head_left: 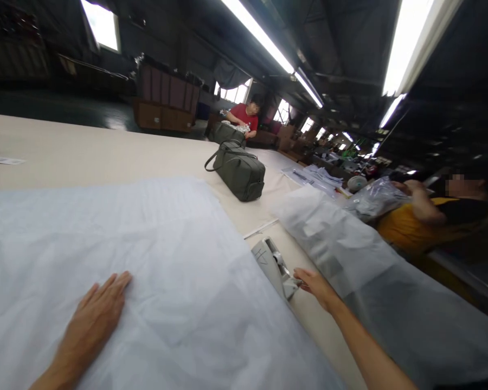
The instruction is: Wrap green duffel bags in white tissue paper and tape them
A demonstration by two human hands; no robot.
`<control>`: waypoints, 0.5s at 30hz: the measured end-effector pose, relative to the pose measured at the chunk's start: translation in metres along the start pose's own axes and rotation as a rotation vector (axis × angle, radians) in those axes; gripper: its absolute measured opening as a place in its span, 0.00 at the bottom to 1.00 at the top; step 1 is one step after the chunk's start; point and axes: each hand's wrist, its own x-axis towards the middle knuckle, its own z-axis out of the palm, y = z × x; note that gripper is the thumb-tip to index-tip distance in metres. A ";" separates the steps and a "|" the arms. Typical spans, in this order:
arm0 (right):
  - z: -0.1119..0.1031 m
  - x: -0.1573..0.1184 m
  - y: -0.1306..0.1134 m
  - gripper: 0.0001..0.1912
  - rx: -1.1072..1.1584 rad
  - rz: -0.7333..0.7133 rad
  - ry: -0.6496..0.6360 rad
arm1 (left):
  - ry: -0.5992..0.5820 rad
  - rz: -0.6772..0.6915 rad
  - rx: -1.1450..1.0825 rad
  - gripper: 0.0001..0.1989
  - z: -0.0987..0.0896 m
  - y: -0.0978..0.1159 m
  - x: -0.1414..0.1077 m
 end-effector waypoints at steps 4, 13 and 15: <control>0.002 0.004 0.006 0.27 0.061 0.073 -0.201 | -0.034 -0.048 -0.027 0.24 -0.003 0.000 0.001; 0.007 0.005 0.007 0.24 0.047 0.065 -0.126 | -0.058 -0.028 0.050 0.24 -0.011 0.003 0.004; 0.010 0.003 0.006 0.24 0.080 0.022 -0.096 | -0.068 -0.055 0.035 0.25 -0.012 0.004 0.005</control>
